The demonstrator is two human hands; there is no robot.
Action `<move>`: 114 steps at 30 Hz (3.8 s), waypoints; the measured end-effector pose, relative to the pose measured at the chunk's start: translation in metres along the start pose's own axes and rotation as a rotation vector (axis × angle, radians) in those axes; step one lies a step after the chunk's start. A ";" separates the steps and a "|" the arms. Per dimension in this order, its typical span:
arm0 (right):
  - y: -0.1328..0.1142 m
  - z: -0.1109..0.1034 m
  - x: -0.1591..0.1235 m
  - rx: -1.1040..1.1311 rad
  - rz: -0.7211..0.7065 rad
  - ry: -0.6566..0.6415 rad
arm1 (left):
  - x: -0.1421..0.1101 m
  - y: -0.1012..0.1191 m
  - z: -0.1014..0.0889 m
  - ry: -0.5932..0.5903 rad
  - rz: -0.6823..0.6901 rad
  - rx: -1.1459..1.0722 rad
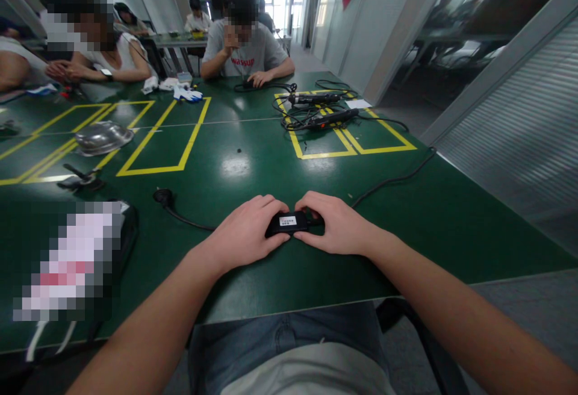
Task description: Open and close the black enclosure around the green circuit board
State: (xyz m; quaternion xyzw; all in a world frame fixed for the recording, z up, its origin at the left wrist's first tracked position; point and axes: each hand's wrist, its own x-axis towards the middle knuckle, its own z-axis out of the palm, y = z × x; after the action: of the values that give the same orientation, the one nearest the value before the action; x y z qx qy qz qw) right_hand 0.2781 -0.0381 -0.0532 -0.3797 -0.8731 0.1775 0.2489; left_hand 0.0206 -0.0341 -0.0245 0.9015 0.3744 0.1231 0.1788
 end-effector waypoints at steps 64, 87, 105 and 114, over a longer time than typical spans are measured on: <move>-0.005 -0.014 0.005 0.022 0.112 -0.077 | 0.004 -0.019 -0.002 0.278 -0.280 0.048; -0.005 -0.013 0.003 0.066 0.136 -0.072 | -0.004 -0.001 -0.014 -0.058 -0.170 -0.034; -0.005 -0.009 0.005 0.014 0.102 -0.089 | 0.007 -0.030 0.005 0.227 -0.242 0.040; -0.003 -0.006 0.002 0.058 0.071 0.106 | 0.000 -0.013 -0.005 0.198 -0.044 -0.106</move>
State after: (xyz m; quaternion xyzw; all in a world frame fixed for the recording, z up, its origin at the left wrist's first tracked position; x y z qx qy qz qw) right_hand 0.2790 -0.0377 -0.0466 -0.4120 -0.8391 0.1913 0.2992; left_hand 0.0107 -0.0243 -0.0251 0.8657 0.4030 0.2272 0.1910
